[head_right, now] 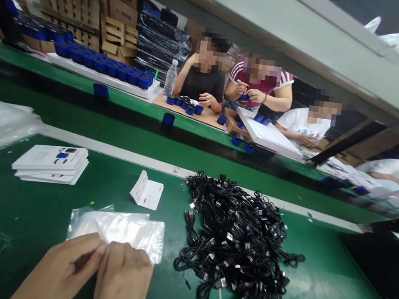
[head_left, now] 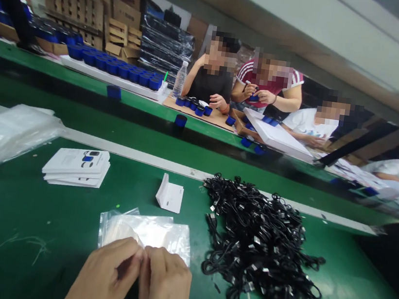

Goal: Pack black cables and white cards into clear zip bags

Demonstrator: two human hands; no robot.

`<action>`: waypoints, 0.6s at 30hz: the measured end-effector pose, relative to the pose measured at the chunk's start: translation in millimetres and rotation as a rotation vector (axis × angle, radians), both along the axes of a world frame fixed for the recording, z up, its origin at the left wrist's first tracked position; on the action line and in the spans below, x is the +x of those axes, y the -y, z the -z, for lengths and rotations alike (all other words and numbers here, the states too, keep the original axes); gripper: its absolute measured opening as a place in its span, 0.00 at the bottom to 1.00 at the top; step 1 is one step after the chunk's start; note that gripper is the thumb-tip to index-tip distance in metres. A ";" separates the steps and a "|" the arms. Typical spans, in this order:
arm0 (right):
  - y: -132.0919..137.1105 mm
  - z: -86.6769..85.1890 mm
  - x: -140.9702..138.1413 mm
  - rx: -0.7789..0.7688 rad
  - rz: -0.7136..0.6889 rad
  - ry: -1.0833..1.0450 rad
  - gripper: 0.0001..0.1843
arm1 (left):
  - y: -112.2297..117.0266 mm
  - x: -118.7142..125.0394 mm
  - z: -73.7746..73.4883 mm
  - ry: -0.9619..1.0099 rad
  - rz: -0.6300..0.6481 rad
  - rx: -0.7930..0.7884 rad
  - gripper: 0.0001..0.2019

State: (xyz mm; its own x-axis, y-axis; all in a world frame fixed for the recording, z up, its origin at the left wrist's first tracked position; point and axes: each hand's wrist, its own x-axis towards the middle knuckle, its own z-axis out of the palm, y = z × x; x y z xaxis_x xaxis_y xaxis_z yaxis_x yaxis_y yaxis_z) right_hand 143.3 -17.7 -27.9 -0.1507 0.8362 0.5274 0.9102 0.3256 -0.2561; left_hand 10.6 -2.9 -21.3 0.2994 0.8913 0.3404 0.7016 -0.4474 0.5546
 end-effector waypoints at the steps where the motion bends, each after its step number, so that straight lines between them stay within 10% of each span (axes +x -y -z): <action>1: -2.8 -0.8 1.4 0.006 0.043 -0.028 0.17 | 0.4 -0.3 -1.4 -0.012 -0.008 0.020 0.15; 12: -11.6 -30.8 6.8 -0.335 -0.175 -0.183 0.12 | 2.6 -25.9 -3.7 -0.004 -0.097 -0.095 0.14; 15: -38.5 -40.7 15.3 -0.556 -0.195 -0.487 0.03 | 0.4 -32.3 -6.0 0.059 -0.128 -0.273 0.15; 18: -83.9 -40.0 22.8 -0.602 -0.020 -0.729 0.17 | -0.2 -32.1 -9.2 0.152 -0.183 -0.422 0.16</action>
